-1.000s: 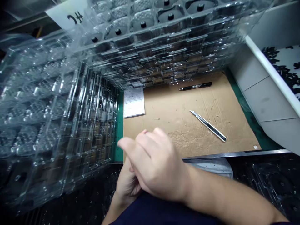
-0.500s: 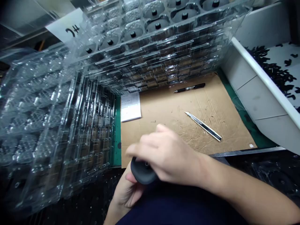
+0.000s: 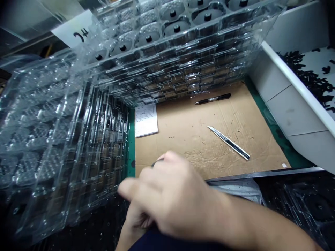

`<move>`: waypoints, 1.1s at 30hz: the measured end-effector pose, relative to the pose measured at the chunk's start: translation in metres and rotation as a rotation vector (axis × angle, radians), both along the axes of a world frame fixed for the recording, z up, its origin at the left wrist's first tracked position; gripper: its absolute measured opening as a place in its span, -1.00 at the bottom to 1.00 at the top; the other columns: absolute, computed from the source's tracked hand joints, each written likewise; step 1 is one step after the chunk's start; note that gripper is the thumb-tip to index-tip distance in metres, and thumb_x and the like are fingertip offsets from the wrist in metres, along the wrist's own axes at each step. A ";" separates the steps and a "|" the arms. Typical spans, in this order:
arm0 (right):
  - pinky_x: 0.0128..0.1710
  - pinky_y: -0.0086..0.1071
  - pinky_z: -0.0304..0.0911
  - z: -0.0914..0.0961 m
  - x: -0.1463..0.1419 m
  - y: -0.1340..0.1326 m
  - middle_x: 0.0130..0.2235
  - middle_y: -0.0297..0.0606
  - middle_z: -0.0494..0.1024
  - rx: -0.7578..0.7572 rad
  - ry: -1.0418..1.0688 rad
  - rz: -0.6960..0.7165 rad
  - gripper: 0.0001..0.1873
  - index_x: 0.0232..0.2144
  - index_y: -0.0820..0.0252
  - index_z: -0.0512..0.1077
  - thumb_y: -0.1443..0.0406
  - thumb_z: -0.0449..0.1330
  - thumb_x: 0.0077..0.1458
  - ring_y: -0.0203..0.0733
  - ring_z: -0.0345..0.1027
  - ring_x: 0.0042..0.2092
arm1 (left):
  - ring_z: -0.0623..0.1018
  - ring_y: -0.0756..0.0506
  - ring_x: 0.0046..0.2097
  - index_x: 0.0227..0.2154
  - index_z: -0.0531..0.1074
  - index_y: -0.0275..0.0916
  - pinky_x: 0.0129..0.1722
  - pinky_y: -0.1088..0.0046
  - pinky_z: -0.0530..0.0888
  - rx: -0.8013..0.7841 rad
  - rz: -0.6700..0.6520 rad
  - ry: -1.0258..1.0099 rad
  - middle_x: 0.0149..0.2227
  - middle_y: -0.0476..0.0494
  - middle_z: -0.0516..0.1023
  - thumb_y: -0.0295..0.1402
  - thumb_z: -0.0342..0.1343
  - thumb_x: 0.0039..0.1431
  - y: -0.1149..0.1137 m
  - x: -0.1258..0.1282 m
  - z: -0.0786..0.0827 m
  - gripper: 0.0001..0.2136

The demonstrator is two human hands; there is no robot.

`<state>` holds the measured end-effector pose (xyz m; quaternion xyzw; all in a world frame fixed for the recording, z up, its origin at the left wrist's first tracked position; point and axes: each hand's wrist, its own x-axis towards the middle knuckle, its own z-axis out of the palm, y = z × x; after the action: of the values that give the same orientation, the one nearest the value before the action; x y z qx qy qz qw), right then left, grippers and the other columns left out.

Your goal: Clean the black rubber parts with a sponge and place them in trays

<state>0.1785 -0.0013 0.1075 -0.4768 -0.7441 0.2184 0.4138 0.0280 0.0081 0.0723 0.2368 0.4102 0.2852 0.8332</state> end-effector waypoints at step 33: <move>-0.28 -0.42 0.25 -0.005 -0.036 -0.008 -0.30 -0.28 0.47 -0.130 0.253 -0.127 -0.73 -0.14 0.29 0.38 0.50 0.05 0.09 -0.35 0.29 -0.31 | 0.44 -0.17 0.04 -0.05 0.41 -0.02 0.07 0.34 0.37 0.199 0.244 -0.006 -0.01 -0.03 0.47 -0.53 0.23 -0.03 0.001 -0.007 -0.003 -0.54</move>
<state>0.1425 -0.0097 0.1021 -0.5171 -0.6388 0.2978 0.4857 0.0210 0.0091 0.0695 0.2657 0.4031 0.4242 0.7661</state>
